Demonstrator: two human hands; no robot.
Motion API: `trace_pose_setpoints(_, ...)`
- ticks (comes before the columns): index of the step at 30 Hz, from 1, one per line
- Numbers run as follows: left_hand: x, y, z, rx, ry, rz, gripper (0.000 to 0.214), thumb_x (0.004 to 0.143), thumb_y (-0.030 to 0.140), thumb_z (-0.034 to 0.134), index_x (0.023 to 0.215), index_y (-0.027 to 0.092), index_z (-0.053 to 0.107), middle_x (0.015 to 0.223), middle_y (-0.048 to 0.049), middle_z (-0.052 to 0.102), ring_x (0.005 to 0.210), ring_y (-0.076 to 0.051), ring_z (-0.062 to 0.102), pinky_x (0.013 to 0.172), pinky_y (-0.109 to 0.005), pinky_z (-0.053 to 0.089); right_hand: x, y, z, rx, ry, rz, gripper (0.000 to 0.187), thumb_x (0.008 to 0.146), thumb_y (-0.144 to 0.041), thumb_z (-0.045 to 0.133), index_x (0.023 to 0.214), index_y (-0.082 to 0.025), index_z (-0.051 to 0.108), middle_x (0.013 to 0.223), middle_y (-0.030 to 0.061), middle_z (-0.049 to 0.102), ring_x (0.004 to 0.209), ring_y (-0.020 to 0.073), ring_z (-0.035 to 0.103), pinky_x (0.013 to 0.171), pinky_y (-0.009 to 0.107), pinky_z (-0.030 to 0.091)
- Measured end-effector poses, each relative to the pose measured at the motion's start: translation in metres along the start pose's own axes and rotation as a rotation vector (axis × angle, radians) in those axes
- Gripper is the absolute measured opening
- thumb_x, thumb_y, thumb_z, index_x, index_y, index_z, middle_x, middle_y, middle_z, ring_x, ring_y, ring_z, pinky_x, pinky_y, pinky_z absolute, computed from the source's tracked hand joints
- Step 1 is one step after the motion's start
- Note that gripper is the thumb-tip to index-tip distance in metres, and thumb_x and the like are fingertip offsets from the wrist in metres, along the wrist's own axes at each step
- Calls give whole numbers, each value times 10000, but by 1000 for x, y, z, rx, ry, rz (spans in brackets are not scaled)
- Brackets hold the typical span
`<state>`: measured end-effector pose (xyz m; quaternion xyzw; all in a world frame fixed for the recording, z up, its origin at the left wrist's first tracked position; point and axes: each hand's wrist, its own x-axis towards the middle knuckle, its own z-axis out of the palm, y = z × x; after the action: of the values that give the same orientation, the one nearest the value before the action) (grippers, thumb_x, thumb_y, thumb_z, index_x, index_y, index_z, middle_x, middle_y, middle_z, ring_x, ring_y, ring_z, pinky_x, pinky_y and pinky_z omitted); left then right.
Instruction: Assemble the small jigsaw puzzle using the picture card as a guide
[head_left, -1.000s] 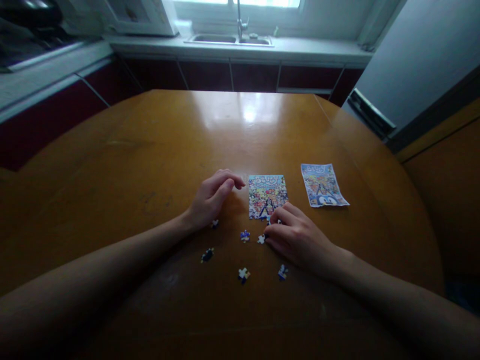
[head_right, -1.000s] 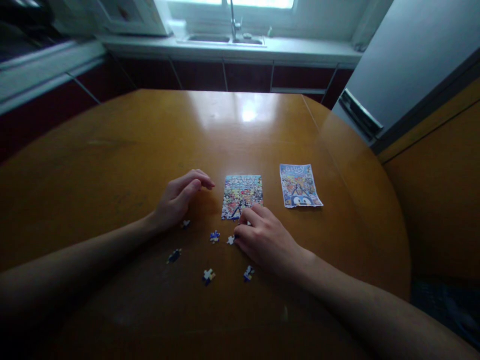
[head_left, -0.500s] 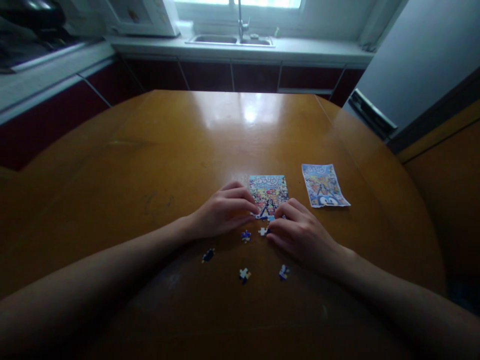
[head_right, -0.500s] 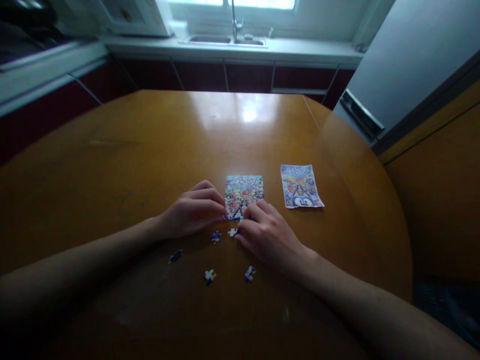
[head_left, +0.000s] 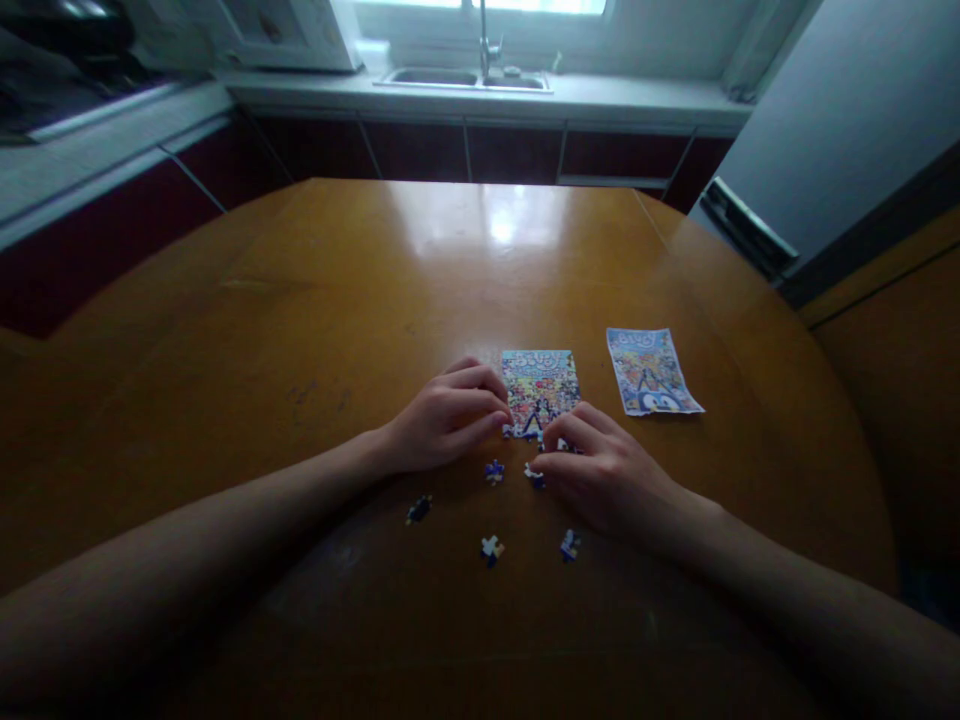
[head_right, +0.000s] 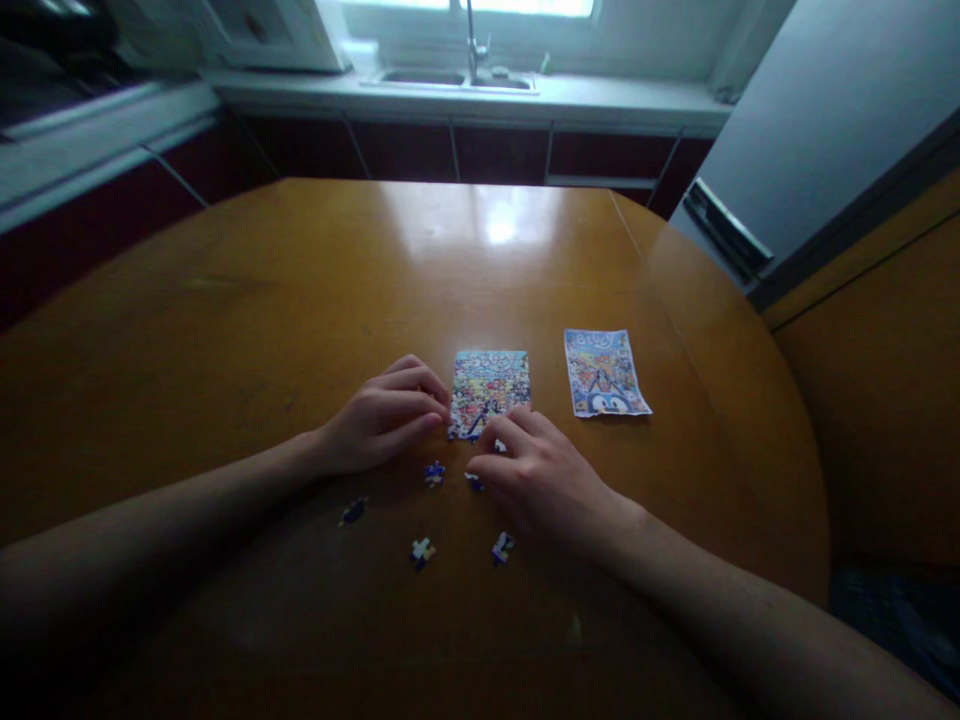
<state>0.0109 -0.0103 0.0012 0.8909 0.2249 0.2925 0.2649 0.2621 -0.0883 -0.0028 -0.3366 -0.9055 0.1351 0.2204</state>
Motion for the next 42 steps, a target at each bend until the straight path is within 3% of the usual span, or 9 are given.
trace_pose_setpoints(3, 1, 0, 0, -9, 8, -5, 186, 961, 289, 576, 892, 242, 743, 921, -62, 684, 916, -206, 575, 861, -370, 484, 0, 4, 2, -5, -29, -75, 247, 921, -171, 622, 1120, -272, 729, 1136, 80, 648, 1019, 236, 514, 907, 404, 466)
trace_pose_setpoints(10, 2, 1, -1, -2, 13, -3, 182, 960, 273, 573, 896, 237, 739, 906, -58, 677, 906, -202, 562, 855, -363, 473, 2, -1, 0, -27, -31, -4, 115, 937, -269, 639, 892, -197, 716, 1030, 87, 655, 984, 238, 510, 920, 406, 467)
trace_pose_setpoints(17, 2, 2, 0, -6, 11, -11, 202, 963, 289, 567, 880, 231, 742, 902, -62, 680, 898, -203, 562, 848, -357, 470, 1, 4, -3, 16, -50, -6, 161, 963, -219, 577, 962, -237, 736, 1073, 67, 662, 1003, 230, 514, 916, 396, 466)
trace_pose_setpoints(22, 2, 0, 1, 4, 22, 18, 181, 964, 258, 573, 893, 221, 736, 907, -56, 672, 899, -193, 558, 851, -349, 464, 3, 2, 1, 16, -13, -19, 167, 962, -219, 575, 909, -201, 732, 1029, 75, 667, 985, 224, 522, 933, 394, 467)
trace_pose_setpoints(26, 1, 0, 1, 12, 23, 60, 173, 965, 247, 575, 912, 206, 735, 914, -59, 665, 913, -190, 554, 859, -343, 462, 9, 1, 4, -8, 92, 47, 159, 951, -203, 587, 908, -170, 736, 973, 86, 665, 963, 230, 518, 894, 385, 480)
trace_pose_setpoints(31, 0, 0, 2, 62, -74, 102, 168, 957, 264, 590, 1012, 243, 747, 1003, -64, 657, 989, -210, 523, 929, -374, 450, 15, 4, 10, -29, 179, 123, 156, 949, -193, 590, 903, -179, 739, 964, 83, 659, 976, 236, 512, 886, 384, 479)
trace_pose_setpoints(42, -2, 1, 2, 151, -203, 133, 166, 945, 305, 628, 1002, 284, 783, 1025, -72, 600, 1036, -234, 483, 968, -398, 425, 14, 5, 9, -18, 140, 131, 162, 946, -192, 588, 958, -182, 750, 993, 87, 650, 977, 241, 493, 880, 392, 472)
